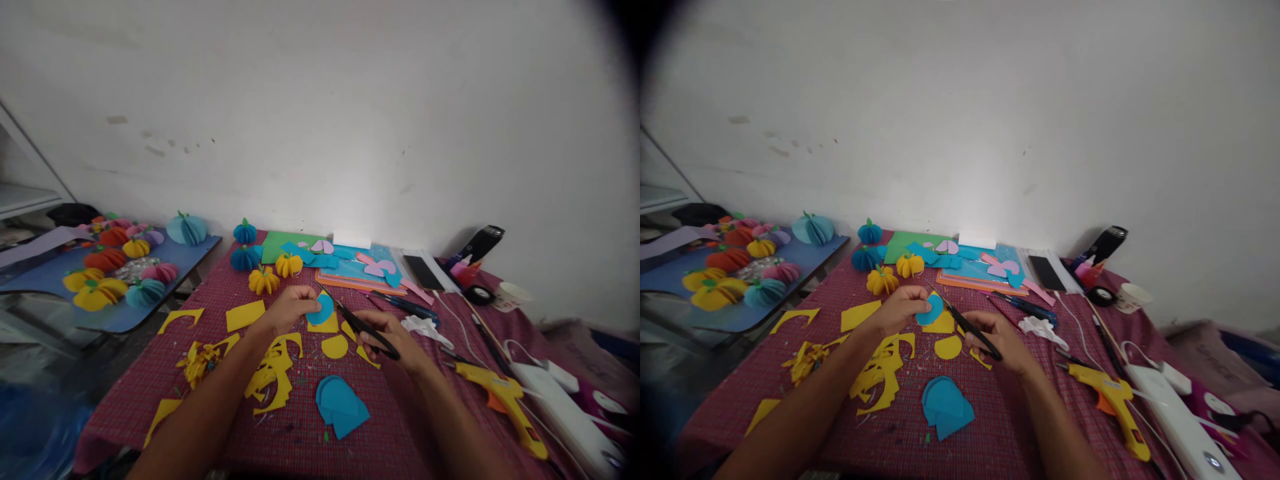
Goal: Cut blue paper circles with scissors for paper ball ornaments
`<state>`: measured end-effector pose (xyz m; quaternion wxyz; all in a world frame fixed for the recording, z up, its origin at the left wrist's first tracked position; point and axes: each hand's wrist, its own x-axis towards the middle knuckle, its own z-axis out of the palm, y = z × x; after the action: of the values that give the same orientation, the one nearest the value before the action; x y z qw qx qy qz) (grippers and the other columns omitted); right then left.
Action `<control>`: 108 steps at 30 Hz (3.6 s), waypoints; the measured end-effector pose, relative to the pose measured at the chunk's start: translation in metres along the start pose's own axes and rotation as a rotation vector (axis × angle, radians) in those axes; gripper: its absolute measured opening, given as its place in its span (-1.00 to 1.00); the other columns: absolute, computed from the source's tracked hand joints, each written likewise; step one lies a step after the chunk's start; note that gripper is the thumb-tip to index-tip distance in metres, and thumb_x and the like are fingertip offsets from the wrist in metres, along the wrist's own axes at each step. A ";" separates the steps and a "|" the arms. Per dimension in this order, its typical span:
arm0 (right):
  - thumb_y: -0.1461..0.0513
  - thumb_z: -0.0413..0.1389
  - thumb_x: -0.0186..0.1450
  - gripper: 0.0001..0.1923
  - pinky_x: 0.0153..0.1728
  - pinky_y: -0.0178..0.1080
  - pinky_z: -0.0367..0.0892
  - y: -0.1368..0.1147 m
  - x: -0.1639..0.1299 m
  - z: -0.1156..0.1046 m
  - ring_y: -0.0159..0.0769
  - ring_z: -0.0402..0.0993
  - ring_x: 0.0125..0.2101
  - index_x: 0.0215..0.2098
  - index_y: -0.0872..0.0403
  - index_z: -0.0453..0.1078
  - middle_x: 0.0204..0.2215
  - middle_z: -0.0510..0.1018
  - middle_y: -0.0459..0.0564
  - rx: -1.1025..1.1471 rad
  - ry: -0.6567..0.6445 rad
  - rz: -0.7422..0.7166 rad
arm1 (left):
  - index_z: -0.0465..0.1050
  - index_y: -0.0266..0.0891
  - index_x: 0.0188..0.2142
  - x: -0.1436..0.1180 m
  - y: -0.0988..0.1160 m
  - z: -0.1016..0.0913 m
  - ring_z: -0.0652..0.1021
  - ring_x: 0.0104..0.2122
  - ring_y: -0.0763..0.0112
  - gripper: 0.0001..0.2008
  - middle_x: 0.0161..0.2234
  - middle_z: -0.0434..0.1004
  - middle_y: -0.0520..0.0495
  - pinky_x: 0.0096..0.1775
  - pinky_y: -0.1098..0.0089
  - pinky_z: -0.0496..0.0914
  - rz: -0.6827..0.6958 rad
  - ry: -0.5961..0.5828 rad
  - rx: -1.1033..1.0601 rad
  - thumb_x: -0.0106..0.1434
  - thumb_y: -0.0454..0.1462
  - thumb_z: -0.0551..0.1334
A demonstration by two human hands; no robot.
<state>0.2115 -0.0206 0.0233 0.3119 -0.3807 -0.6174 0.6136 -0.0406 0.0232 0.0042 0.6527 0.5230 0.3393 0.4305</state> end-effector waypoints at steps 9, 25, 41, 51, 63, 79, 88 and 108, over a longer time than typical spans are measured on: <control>0.10 0.25 0.17 -0.59 -0.63 -0.43 0.21 -0.001 -0.002 0.001 -0.48 0.27 -0.61 -0.07 0.13 0.44 -0.51 0.43 -0.10 0.046 -0.026 0.006 | 0.28 -0.29 -0.55 -0.001 0.001 0.001 0.33 -0.61 0.58 -0.75 -0.61 0.33 0.08 -0.52 0.50 0.18 -0.021 -0.019 0.038 0.00 -0.26 0.35; 0.13 0.28 0.15 -0.57 -0.65 -0.43 0.18 0.001 -0.004 -0.013 -0.49 0.27 -0.64 -0.04 0.11 0.45 -0.53 0.43 -0.13 -0.016 -0.088 0.031 | 0.34 -0.30 -0.53 -0.004 0.006 0.000 0.36 -0.61 0.59 -0.80 -0.60 0.36 0.09 -0.52 0.50 0.23 -0.103 -0.098 0.004 -0.05 -0.29 0.37; 0.14 0.28 0.12 -0.55 -0.61 -0.40 0.18 -0.003 -0.004 -0.010 -0.46 0.28 -0.61 -0.04 0.12 0.45 -0.53 0.44 -0.12 0.016 -0.100 0.071 | 0.48 -0.34 -0.49 -0.002 0.001 -0.001 0.46 -0.58 0.49 -0.84 -0.55 0.51 -0.05 -0.48 0.46 0.32 -0.170 -0.094 0.048 -0.09 -0.30 0.37; 0.14 0.29 0.10 -0.49 -0.62 -0.41 0.20 -0.005 -0.006 -0.014 -0.45 0.32 -0.60 0.01 0.14 0.44 -0.52 0.47 -0.10 -0.044 -0.103 0.089 | 0.54 -0.35 -0.46 -0.001 0.001 -0.002 0.46 -0.58 0.49 -0.87 -0.54 0.52 -0.05 -0.47 0.45 0.34 -0.183 -0.163 0.054 -0.09 -0.35 0.34; 0.11 0.27 0.12 -0.50 -0.64 -0.42 0.14 -0.009 -0.008 -0.014 -0.48 0.22 -0.64 0.00 0.14 0.46 -0.60 0.41 -0.14 -0.094 -0.117 0.074 | 0.47 -0.30 -0.54 -0.005 0.011 0.002 0.36 -0.64 0.57 -0.92 -0.62 0.42 0.06 -0.56 0.52 0.23 -0.214 -0.181 0.046 -0.13 -0.37 0.32; 0.07 0.24 0.17 -0.56 -0.57 -0.36 0.24 -0.003 -0.002 -0.010 -0.41 0.35 -0.58 -0.04 0.11 0.41 -0.45 0.45 -0.08 -0.004 0.006 -0.062 | 0.31 -0.27 -0.54 0.001 0.002 0.002 0.33 -0.58 0.57 -0.74 -0.60 0.33 0.09 -0.49 0.51 0.23 0.006 0.080 0.030 -0.04 -0.20 0.37; 0.07 0.24 0.17 -0.59 -0.58 -0.39 0.26 0.001 0.002 0.006 -0.42 0.34 -0.57 -0.09 0.12 0.41 -0.46 0.44 -0.07 0.083 0.004 -0.072 | 0.28 -0.26 -0.53 0.002 -0.005 0.010 0.31 -0.58 0.59 -0.72 -0.58 0.29 0.10 -0.50 0.51 0.20 0.076 0.187 -0.026 0.00 -0.19 0.37; 0.12 0.24 0.20 -0.67 -0.58 -0.42 0.25 0.003 0.001 0.002 -0.45 0.35 -0.57 -0.13 0.13 0.43 -0.49 0.46 -0.08 0.093 0.003 -0.054 | 0.33 -0.27 -0.53 0.002 -0.004 0.011 0.30 -0.58 0.57 -0.74 -0.58 0.31 0.09 -0.49 0.49 0.18 0.090 0.194 -0.023 -0.01 -0.18 0.37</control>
<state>0.2094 -0.0207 0.0205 0.3467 -0.3500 -0.5977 0.6324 -0.0294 0.0208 0.0028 0.6027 0.4859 0.3719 0.5122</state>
